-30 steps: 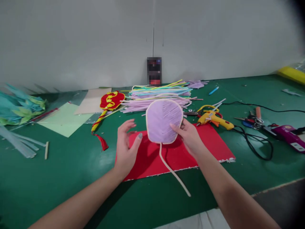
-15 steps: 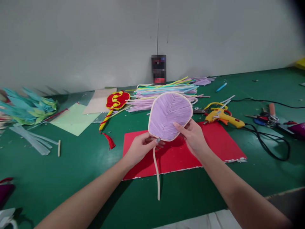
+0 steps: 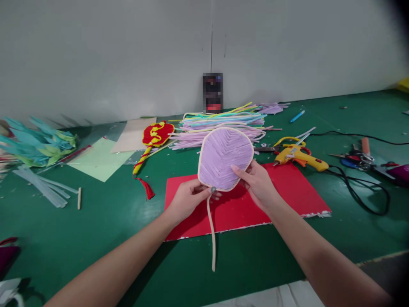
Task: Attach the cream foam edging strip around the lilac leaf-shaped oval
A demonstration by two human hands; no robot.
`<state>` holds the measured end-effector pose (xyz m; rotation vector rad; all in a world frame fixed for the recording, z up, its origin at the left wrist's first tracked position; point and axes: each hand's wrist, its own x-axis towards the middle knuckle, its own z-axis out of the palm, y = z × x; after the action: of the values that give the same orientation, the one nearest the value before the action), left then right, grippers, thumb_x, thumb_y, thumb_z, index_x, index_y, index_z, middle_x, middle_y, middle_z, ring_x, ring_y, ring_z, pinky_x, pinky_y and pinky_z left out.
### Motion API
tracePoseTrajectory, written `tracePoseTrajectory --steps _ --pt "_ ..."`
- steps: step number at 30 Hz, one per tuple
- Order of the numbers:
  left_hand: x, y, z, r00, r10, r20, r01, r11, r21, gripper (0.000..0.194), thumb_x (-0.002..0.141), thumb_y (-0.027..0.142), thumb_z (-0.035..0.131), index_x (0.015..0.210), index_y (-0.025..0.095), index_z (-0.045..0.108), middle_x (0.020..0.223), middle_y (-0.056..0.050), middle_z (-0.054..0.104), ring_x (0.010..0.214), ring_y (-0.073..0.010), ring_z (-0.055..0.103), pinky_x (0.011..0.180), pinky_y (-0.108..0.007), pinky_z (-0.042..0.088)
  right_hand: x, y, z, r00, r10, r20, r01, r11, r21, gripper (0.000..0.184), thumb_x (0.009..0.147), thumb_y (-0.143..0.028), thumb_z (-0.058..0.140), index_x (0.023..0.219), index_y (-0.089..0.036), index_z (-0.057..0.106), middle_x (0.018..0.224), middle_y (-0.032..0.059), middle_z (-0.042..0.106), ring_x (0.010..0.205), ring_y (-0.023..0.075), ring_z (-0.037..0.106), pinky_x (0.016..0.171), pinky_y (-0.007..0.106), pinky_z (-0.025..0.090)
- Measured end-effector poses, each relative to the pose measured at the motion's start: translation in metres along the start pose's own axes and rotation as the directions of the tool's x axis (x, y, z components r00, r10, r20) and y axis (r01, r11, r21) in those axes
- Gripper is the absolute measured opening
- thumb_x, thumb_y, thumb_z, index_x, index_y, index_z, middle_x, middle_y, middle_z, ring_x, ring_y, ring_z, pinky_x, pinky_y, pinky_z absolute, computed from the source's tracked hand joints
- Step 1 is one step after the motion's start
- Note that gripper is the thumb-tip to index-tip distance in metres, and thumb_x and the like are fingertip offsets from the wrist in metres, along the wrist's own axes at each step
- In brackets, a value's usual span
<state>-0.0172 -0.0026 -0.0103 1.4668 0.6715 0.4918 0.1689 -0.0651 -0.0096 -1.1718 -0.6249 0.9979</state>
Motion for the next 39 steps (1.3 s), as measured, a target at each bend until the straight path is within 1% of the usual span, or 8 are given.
tracePoseTrajectory --steps 7,15,20,24,27,31,36,39 --pt "0.001 0.001 0.000 0.999 -0.001 -0.035 0.000 1.000 -0.030 0.031 0.084 0.046 0.057 0.086 0.016 0.064 0.084 -0.008 0.075 0.075 -0.0202 0.071 0.073 -0.034 0.056 0.000 0.002 -0.001 1.000 -0.012 -0.004 0.012 1.000 -0.022 0.049 0.064 -0.036 0.079 0.107 -0.023 0.061 0.110 0.0055 0.070 0.102 0.0232 0.064 0.092 0.042 0.051" --pt "0.002 0.002 0.000 0.999 -0.008 -0.032 0.010 0.998 0.054 0.032 0.081 0.049 0.060 0.083 0.017 0.064 0.078 -0.006 0.075 0.070 -0.0191 0.070 0.072 -0.034 0.055 0.000 0.000 -0.001 0.998 -0.049 0.038 0.052 0.997 -0.066 0.041 0.065 -0.035 0.078 0.101 -0.022 0.063 0.107 0.0044 0.071 0.098 0.0217 0.065 0.090 0.040 0.052" --pt "0.002 0.000 -0.001 0.994 0.004 -0.113 0.006 0.996 0.094 0.034 0.076 0.050 0.063 0.085 0.017 0.065 0.085 -0.007 0.074 0.074 -0.0210 0.069 0.071 -0.035 0.056 -0.003 -0.003 0.002 0.996 -0.044 0.081 0.052 0.993 -0.104 0.043 0.065 -0.035 0.078 0.103 -0.023 0.063 0.104 0.0041 0.072 0.094 0.0216 0.066 0.086 0.039 0.054" --pt "0.001 -0.001 -0.002 0.992 -0.007 -0.123 0.023 0.992 0.126 0.031 0.076 0.046 0.066 0.086 0.017 0.067 0.092 -0.007 0.075 0.084 -0.0245 0.069 0.077 -0.039 0.056 -0.005 -0.004 0.004 0.992 -0.061 0.112 0.077 0.986 -0.149 0.041 0.068 -0.039 0.075 0.104 -0.023 0.063 0.103 0.0044 0.072 0.095 0.0221 0.066 0.086 0.039 0.053" --pt "0.000 -0.001 -0.003 0.996 -0.007 -0.088 0.018 0.992 0.128 0.031 0.076 0.046 0.066 0.089 0.018 0.069 0.097 -0.007 0.074 0.090 -0.0258 0.069 0.081 -0.040 0.055 -0.006 -0.003 0.004 0.990 -0.104 0.095 0.118 0.982 -0.150 0.038 0.072 -0.042 0.072 0.103 -0.023 0.065 0.106 0.0045 0.072 0.098 0.0219 0.065 0.088 0.038 0.052" --pt "-0.001 -0.002 -0.007 1.000 -0.020 -0.013 0.021 0.994 0.104 0.037 0.075 0.049 0.065 0.094 0.017 0.071 0.099 -0.008 0.074 0.094 -0.0269 0.068 0.083 -0.041 0.055 -0.005 -0.003 0.003 0.990 -0.103 0.093 0.118 0.977 -0.176 0.035 0.071 -0.043 0.072 0.098 -0.022 0.066 0.096 0.0041 0.074 0.089 0.0221 0.067 0.081 0.038 0.054" --pt "0.000 -0.003 -0.013 0.997 -0.051 0.055 0.047 0.996 0.072 0.047 0.069 0.042 0.074 0.107 0.017 0.067 0.110 -0.010 0.071 0.100 -0.0267 0.066 0.087 -0.039 0.053 -0.007 -0.004 0.004 0.983 -0.084 0.162 0.115 0.974 -0.194 0.036 0.074 -0.046 0.069 0.099 -0.021 0.064 0.093 0.0038 0.073 0.088 0.0217 0.067 0.077 0.035 0.055" --pt "0.001 -0.002 -0.012 0.988 -0.111 0.103 0.110 0.994 0.015 0.046 0.066 0.041 0.077 0.104 0.016 0.067 0.096 -0.010 0.074 0.079 -0.0235 0.070 0.072 -0.036 0.056 -0.007 -0.003 0.004 0.982 -0.085 0.169 0.122 0.967 -0.223 0.038 0.075 -0.047 0.068 0.101 -0.021 0.060 0.090 0.0035 0.072 0.083 0.0203 0.067 0.073 0.033 0.054"
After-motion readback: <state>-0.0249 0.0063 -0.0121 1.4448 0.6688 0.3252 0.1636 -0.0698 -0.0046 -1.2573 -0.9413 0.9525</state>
